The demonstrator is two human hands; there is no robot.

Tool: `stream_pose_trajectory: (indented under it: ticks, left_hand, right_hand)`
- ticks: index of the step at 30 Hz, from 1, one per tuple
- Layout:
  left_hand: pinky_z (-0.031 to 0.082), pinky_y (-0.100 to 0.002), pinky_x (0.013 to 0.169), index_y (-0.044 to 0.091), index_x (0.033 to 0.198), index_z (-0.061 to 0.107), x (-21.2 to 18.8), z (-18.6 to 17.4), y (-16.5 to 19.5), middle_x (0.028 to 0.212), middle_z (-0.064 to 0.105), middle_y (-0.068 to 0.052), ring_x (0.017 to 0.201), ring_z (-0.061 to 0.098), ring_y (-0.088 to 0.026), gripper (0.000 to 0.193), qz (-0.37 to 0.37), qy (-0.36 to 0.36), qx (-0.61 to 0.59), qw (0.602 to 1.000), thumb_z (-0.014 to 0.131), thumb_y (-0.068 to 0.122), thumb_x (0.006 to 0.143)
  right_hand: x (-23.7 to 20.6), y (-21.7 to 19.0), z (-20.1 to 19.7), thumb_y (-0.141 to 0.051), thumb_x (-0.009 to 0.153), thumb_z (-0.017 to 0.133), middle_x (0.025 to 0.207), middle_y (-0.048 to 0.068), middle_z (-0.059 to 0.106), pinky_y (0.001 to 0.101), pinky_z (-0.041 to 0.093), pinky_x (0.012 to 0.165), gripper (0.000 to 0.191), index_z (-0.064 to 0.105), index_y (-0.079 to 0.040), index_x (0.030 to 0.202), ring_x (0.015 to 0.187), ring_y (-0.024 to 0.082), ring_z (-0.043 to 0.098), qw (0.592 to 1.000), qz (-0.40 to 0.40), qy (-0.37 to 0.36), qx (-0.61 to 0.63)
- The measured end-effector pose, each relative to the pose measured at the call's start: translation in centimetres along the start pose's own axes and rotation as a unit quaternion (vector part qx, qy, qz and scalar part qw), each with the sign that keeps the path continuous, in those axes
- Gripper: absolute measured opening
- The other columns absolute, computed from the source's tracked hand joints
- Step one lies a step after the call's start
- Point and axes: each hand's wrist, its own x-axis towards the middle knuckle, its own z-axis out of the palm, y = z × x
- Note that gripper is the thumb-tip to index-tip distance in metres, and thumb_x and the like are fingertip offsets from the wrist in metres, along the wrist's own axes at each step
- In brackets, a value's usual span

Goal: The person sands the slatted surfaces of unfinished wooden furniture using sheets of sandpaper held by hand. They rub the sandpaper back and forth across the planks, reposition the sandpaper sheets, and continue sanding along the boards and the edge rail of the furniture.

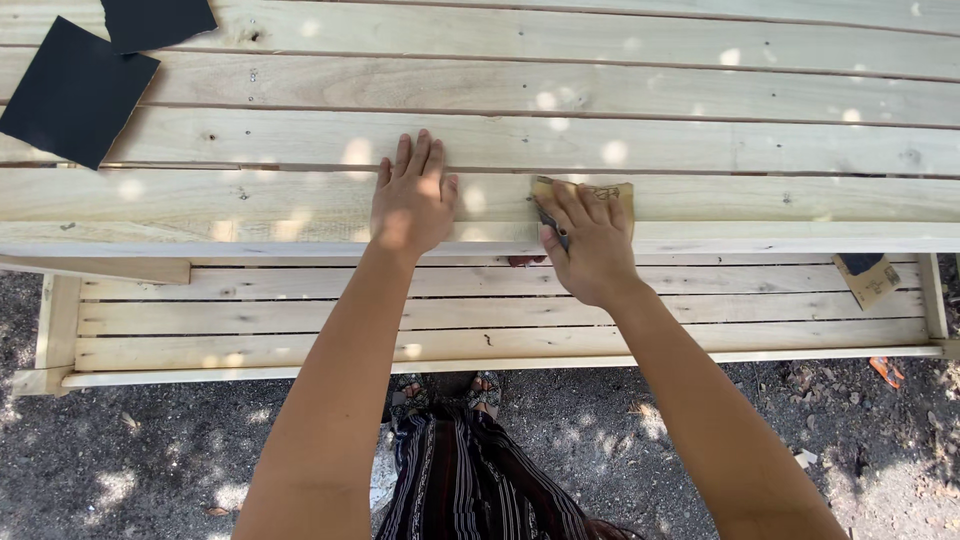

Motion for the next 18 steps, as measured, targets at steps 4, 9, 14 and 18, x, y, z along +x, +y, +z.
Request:
stream_pose_trajectory:
  ticks: [4, 9, 14, 18]
  left_hand:
    - [0.017, -0.047, 0.121, 0.009, 0.155, 0.036, -0.8, -1.0, -0.9, 0.164, 0.029, -0.008, 0.152, 0.019, -0.029, 0.058, -0.002, 0.015, -0.003, 1.000, 0.036, 0.038, 0.105]
    - [0.025, -0.041, 0.128, 0.015, 0.153, 0.045, -0.9, -0.5, -0.3, 0.163, 0.041, -0.001, 0.156, 0.030, -0.022, 0.052, -0.036, 0.029, -0.114, 0.992, 0.034, 0.035, 0.107]
    - [0.025, -0.050, 0.125, 0.010, 0.155, 0.042, -1.5, -1.5, -4.1, 0.165, 0.036, -0.008, 0.155, 0.027, -0.031, 0.055, -0.001, 0.047, -0.037, 0.998, 0.036, 0.036, 0.107]
    - [0.018, -0.055, 0.122, 0.008, 0.158, 0.033, -2.6, -3.1, -7.4, 0.168, 0.024, -0.011, 0.156, 0.017, -0.034, 0.065, -0.019, 0.011, 0.097, 0.995, 0.036, 0.044, 0.105]
  right_hand:
    - [-2.4, 3.0, -0.5, -0.039, 0.109, 0.041, 0.132, 0.011, 0.058, 0.0543, 0.027, 0.117, 0.040, 0.063, -0.012, 0.130, 0.128, 0.035, 0.047, 0.990, 0.073, 0.117, -0.003]
    - [1.0, -7.3, 3.3, -0.034, 0.102, 0.056, 0.115, 0.012, 0.060, 0.0561, 0.031, 0.106, 0.029, 0.066, -0.009, 0.111, 0.115, 0.035, 0.050, 0.981, 0.041, 0.192, 0.006]
    - [3.7, -14.3, 5.2, -0.032, 0.101, 0.058, 0.126, 0.011, 0.060, 0.0516, 0.034, 0.111, 0.038, 0.060, -0.007, 0.129, 0.124, 0.032, 0.051, 0.979, -0.034, 0.191, 0.060]
    - [0.9, -6.3, 3.7, -0.037, 0.107, 0.043, 0.153, 0.013, 0.050, 0.0548, 0.020, 0.122, 0.051, 0.053, -0.008, 0.147, 0.145, 0.036, 0.037, 0.979, 0.104, 0.171, 0.030]
